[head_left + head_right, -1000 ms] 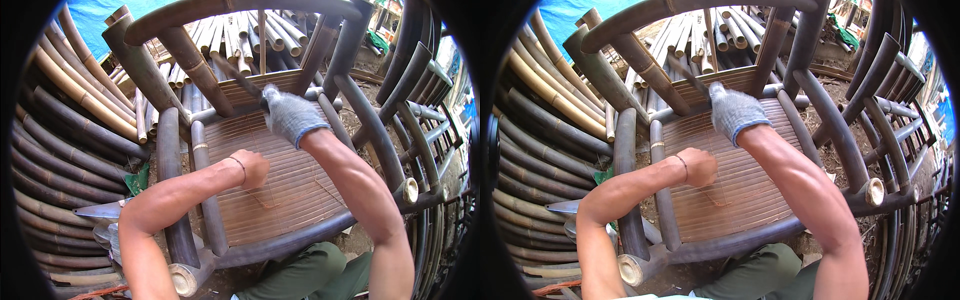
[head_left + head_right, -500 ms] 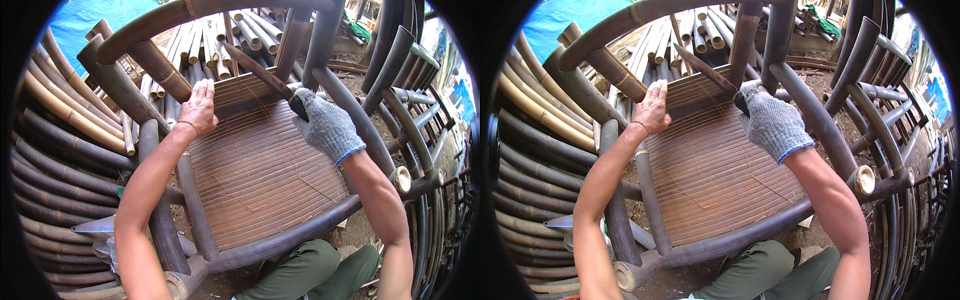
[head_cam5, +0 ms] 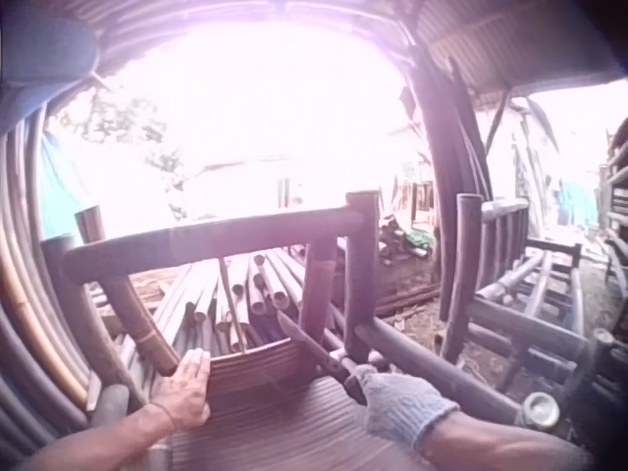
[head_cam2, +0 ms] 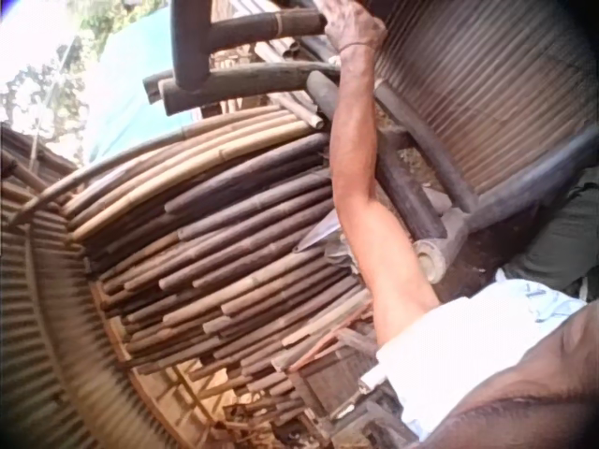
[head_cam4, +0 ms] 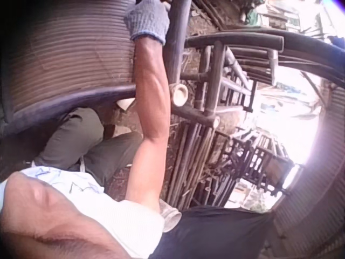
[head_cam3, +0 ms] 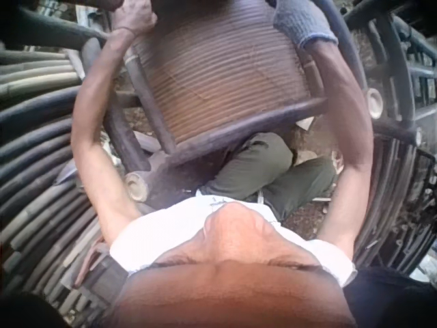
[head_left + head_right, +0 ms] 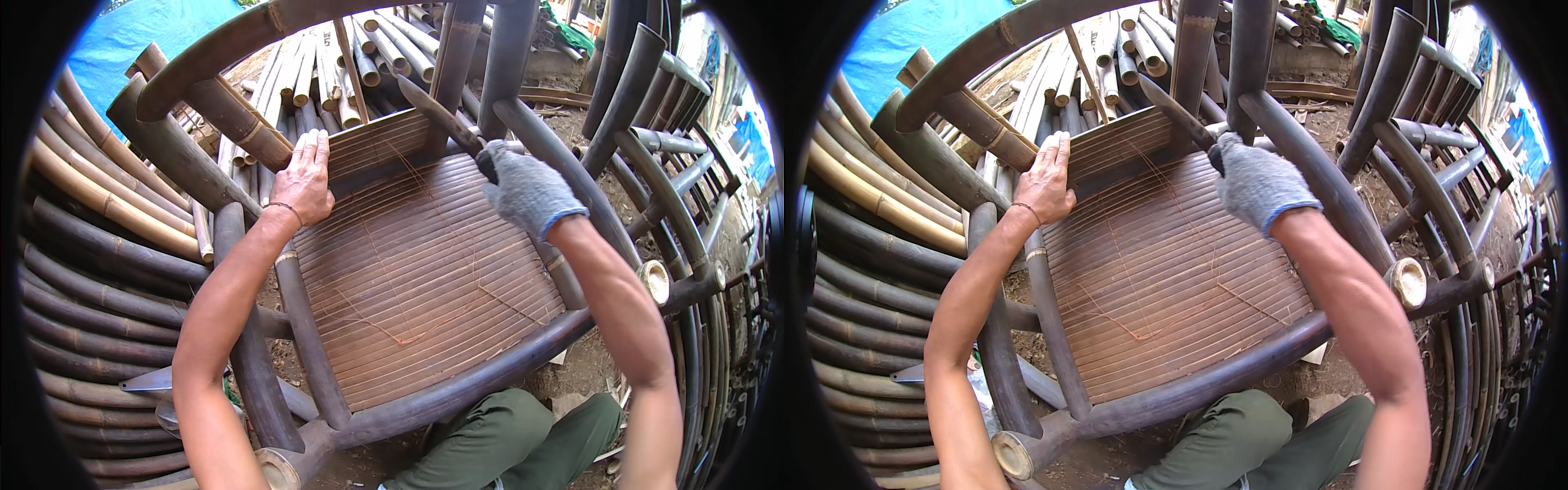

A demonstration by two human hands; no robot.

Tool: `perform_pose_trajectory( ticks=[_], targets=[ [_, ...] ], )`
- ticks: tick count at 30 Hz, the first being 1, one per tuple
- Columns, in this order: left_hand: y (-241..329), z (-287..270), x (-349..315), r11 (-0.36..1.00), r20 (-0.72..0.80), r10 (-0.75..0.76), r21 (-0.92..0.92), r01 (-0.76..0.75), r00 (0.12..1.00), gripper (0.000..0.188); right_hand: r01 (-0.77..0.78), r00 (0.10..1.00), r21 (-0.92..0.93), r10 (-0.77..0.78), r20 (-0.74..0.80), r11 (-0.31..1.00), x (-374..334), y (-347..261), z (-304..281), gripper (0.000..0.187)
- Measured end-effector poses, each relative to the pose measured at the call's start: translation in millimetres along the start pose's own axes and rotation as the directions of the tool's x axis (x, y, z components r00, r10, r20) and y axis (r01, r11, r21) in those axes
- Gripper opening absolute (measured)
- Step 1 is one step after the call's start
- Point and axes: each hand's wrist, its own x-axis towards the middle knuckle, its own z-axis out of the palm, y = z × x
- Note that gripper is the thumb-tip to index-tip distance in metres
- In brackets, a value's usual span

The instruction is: The person whittles and thins a bamboo strip using a blade against a wooden block, then uses the blade to shave and smooth several additional bamboo segments.

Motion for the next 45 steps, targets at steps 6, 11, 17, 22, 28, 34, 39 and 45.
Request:
perform_pose_trajectory(
  ticks=[6,11,17,22,28,34,39,45],
  targets=[
    [51.3,30.1,17.8,0.941,-0.454,0.335,0.197,-0.274,0.826,0.066,0.139,0.978,0.254,-0.093,-0.185,0.957,-88.4,51.4,30.2,0.038],
    [72.2,28.4,58.0,0.766,0.032,0.54,0.395,-0.507,0.841,0.031,-0.058,0.996,0.064,0.053,0.075,0.996,-116.0,49.2,56.1,0.04],
    [113.9,11.2,15.0,0.674,-0.345,0.665,-0.107,-0.731,0.663,0.005,0.213,0.958,0.514,-0.074,-0.278,0.831,-82.2,27.5,55.4,0.083],
    [88.2,-51.7,12.4,0.864,-0.58,0.258,-0.219,-0.453,0.773,0.011,-0.34,0.933,0.914,-0.045,0.358,0.221,-55.7,-46.2,4.3,0.051],
    [-19.5,-29.6,73.5,0.674,-0.355,-0.363,-0.738,-0.02,0.861,0.021,0.332,0.859,0.389,-0.105,-0.501,0.859,15.0,17.0,-26.2,0.021],
    [4.2,-4.1,85.8,0.192,-0.122,-0.283,-0.979,-0.068,0.951,0.043,0.243,0.747,-0.135,-0.274,-0.606,0.961,167.0,-76.5,19.5,0.02],
    [2.6,-1.9,96.2,-0.019,-0.164,-0.162,-0.985,-0.169,0.973,0.056,0.623,0.594,-0.125,-0.571,-0.567,0.772,216.5,-99.6,43.8,0.021],
    [-0.2,9.6,102.9,0.148,-0.224,-0.347,-0.972,-0.182,0.911,0.023,0.729,0.429,-0.233,-0.695,-0.577,0.643,205.7,-98.2,40.7,0.021]
  ],
)
